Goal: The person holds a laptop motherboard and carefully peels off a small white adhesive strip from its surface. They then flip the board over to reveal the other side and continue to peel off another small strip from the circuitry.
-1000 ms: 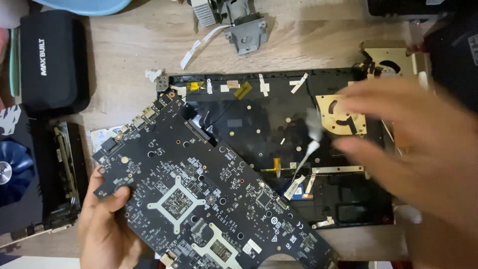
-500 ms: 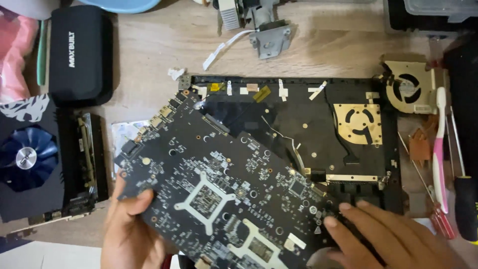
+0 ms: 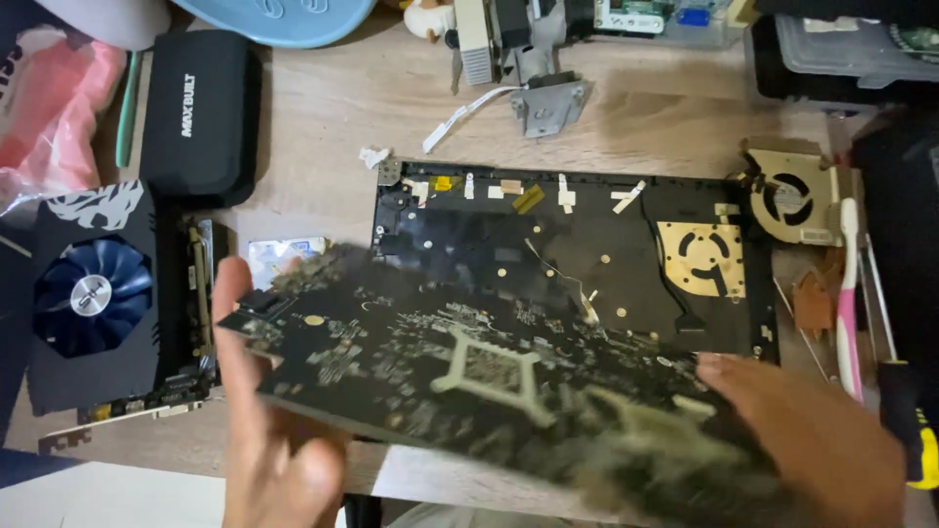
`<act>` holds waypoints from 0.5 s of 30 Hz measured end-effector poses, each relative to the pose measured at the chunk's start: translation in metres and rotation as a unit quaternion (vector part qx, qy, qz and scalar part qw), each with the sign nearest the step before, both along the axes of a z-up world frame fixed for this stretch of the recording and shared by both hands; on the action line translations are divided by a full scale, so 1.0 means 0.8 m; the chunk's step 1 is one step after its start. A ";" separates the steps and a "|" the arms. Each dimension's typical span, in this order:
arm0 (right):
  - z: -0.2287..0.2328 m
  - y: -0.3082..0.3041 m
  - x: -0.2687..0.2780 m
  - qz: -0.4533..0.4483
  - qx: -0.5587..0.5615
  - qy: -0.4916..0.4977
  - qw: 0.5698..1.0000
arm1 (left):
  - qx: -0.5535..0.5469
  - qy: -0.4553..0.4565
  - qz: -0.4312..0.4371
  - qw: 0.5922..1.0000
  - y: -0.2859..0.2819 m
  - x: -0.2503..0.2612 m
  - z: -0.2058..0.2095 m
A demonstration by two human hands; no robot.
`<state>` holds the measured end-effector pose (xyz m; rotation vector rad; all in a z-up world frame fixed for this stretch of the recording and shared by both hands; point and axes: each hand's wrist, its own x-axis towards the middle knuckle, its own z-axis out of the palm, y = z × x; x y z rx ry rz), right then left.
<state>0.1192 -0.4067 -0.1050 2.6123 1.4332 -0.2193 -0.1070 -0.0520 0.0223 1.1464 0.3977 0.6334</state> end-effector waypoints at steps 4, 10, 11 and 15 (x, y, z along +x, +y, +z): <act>0.001 -0.025 0.056 -0.084 -0.048 0.085 0.992 | 0.206 0.129 0.029 0.970 0.002 0.013 0.022; 0.085 0.038 0.016 -0.130 0.167 0.037 0.977 | 0.362 0.104 0.052 0.925 0.028 0.030 0.004; 0.092 0.043 0.021 -0.132 0.168 0.034 0.976 | 0.362 0.101 0.051 0.925 0.033 0.032 0.004; 0.111 0.064 0.034 -0.136 0.136 0.116 0.974 | 0.420 0.183 0.056 0.887 0.048 0.042 -0.001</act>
